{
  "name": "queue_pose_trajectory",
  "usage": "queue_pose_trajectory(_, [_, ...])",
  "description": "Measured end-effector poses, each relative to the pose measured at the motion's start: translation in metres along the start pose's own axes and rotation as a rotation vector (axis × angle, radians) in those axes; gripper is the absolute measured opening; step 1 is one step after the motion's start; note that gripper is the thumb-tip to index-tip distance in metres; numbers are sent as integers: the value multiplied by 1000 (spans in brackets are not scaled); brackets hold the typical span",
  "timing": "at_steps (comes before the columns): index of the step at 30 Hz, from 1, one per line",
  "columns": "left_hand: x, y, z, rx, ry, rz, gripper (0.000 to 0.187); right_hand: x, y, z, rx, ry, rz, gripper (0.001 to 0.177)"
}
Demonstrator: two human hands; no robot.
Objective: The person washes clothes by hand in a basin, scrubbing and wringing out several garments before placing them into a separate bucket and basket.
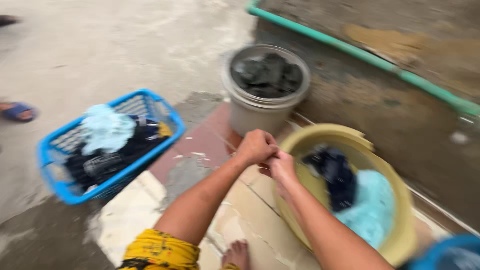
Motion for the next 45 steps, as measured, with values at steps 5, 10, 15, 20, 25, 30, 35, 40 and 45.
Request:
queue_pose_trajectory(5, [-90, 114, -24, -112, -237, 248, 18, 117, 7, -30, 86, 213, -77, 10])
queue_pose_trajectory(10, [-209, 131, -40, -309, -529, 385, 26, 272, 55, -46, 193, 379, -908, 13])
queue_pose_trajectory(15, [-277, 40, -68, -68, -510, 476, 62, 375, 103, -61, 50, 410, -977, 30])
queue_pose_trajectory(20, [-318, 6, -80, -155, -466, 536, 66, 330, 96, -50, 209, 238, -1180, 34])
queue_pose_trajectory(25, [-327, -4, -69, 176, -649, 402, 61, 295, 120, -1, 81, 150, -1500, 60])
queue_pose_trajectory(30, [-308, -16, -52, 296, -544, 331, 63, 283, 189, 25, -178, -273, -1689, 31])
queue_pose_trajectory(35, [-301, -53, -42, 394, -476, 363, 67, 239, 208, 20, -155, -436, -1572, 42])
queue_pose_trajectory(40, [-280, -76, -54, 647, -515, 346, 67, 227, 228, 2, -143, -339, -1391, 51])
queue_pose_trajectory(45, [-303, -54, -68, 246, -531, 735, 56, 309, 264, -23, -423, -7, -1151, 65])
Point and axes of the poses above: each hand's wrist, its own z-axis towards the middle knuckle, its own x-axis out of the back of the hand, y = z × x, the point moved 7 cm from there along z, towards the middle knuckle, and after that the axes turned 11 degrees about x, right-handed, at the moved point
